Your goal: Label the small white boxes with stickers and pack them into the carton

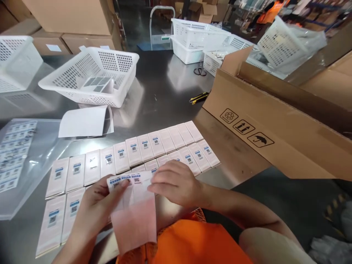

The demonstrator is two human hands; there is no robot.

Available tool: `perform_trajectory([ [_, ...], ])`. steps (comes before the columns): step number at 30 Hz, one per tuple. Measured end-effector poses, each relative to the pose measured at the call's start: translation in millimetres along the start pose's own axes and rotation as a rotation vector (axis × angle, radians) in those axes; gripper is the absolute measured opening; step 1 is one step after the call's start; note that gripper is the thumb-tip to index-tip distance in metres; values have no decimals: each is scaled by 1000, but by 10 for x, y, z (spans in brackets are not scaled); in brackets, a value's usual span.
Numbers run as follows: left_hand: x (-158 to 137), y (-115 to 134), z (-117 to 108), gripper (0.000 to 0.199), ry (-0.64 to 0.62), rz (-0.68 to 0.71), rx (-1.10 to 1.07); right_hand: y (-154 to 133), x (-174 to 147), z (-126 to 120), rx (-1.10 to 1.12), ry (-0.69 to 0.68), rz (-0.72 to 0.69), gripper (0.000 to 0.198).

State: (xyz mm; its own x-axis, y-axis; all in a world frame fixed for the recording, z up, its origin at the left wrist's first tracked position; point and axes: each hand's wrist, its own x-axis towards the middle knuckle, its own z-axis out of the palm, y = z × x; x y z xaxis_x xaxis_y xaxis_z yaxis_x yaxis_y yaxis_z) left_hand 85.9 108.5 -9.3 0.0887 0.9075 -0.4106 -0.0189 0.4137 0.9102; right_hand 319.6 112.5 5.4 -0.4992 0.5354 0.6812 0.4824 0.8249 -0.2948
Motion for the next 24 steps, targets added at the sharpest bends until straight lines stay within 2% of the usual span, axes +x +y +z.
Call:
perform_trajectory([
  [2, -35, 31, 0, 39, 59, -15, -16, 64, 89, -72, 159, -45, 53, 14],
  [3, -46, 47, 1, 39, 87, -24, -19, 141, 149, -124, 225, -42, 135, 14],
  [6, -51, 70, 2, 40, 118, -31, 5, 575, 341, -276, 275, -14, 532, 26],
  [7, -46, 68, 2, 41, 119, -27, 24, 766, 391, -303, 274, -48, 683, 32],
  [9, -33, 55, 3, 42, 111, -24, 59, 1148, 446, -298, 319, -234, 936, 42],
  [11, -23, 36, 11, 43, 109, -28, 87, 1452, 445, -227, 328, -437, 1077, 44],
  [13, -20, 21, 24, 43, 114, -31, 99, 1628, 414, -132, 275, -566, 1107, 40],
  [16, -20, 11, 40, 43, 126, -34, 88, 1685, 380, -39, 177, -639, 1058, 36],
  [24, -27, 0, 37, 43, 113, -55, 119, 1589, 405, -32, 52, -622, 1024, 31],
])
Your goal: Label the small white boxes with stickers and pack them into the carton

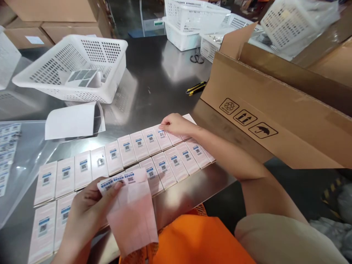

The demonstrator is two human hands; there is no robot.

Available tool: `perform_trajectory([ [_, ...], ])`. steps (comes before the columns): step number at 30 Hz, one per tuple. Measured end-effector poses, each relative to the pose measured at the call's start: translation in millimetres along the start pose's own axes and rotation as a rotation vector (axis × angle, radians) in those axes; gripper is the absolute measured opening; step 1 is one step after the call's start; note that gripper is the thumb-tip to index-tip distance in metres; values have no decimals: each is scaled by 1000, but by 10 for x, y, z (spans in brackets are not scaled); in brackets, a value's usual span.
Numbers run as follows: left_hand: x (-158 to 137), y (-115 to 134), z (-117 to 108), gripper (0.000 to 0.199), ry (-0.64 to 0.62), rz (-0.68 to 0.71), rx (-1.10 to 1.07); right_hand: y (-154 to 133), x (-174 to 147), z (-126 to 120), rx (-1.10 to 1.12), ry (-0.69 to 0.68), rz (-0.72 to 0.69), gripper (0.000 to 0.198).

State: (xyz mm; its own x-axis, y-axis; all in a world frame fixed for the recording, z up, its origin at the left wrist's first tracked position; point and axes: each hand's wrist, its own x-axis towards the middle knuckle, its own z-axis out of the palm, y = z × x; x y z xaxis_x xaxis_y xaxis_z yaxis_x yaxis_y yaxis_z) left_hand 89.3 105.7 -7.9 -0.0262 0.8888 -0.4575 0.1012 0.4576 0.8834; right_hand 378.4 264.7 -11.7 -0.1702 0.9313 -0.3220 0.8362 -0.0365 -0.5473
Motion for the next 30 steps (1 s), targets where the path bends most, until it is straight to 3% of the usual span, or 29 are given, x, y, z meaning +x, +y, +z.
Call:
perform_trajectory([
  [13, 5, -53, 5, 43, -4, 34, 37, -18, -59, 123, -68, 122, -55, 20],
  [18, 68, -134, -33, 43, -66, 46, 59, -42, -165, 282, -132, 257, -91, 18],
  [20, 92, -162, -43, 42, -86, 60, 66, -27, -182, 322, -132, 330, -112, 23],
  [22, 107, -174, -45, 42, -85, 79, 64, 9, -160, 316, -106, 378, -134, 41],
  [25, 112, -157, -30, 40, -95, 82, 50, 80, -95, 234, 16, 349, -143, 55],
  [30, 103, -110, 11, 40, -48, 110, -6, 168, -119, 123, 254, 239, -79, 34],
])
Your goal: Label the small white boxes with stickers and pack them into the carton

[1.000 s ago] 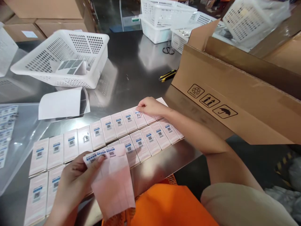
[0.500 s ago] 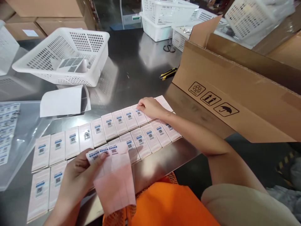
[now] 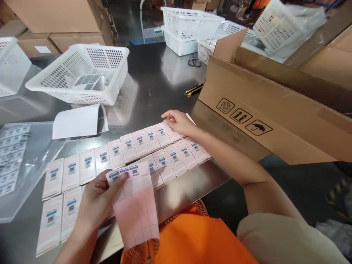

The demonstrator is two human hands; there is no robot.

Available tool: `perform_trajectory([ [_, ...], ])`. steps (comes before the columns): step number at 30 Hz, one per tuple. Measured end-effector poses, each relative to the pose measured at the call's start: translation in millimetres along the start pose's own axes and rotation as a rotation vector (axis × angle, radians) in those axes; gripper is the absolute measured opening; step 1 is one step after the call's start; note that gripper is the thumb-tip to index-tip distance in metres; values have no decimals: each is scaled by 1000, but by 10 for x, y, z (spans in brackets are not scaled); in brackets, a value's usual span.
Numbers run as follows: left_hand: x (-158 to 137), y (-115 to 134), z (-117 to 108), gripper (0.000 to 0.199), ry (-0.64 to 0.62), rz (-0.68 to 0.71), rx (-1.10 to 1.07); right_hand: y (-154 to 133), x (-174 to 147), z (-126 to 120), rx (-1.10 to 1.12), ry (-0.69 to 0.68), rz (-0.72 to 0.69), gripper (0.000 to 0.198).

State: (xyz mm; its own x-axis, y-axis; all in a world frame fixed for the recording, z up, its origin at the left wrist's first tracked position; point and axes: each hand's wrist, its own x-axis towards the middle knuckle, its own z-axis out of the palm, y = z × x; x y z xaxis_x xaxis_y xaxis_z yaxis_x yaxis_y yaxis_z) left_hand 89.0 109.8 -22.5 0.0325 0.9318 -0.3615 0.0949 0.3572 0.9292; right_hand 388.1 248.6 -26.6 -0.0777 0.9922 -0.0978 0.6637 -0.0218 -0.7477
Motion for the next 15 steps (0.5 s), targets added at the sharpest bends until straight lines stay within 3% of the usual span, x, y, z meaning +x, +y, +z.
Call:
perform_trajectory([
  [7, 20, -36, 17, 41, -53, -44, -7, 5, -38, 34, -232, -15, -237, 22],
  [15, 32, -35, 18, 42, -14, -39, -10, -28, 60, 18, -367, -97, -201, 22],
])
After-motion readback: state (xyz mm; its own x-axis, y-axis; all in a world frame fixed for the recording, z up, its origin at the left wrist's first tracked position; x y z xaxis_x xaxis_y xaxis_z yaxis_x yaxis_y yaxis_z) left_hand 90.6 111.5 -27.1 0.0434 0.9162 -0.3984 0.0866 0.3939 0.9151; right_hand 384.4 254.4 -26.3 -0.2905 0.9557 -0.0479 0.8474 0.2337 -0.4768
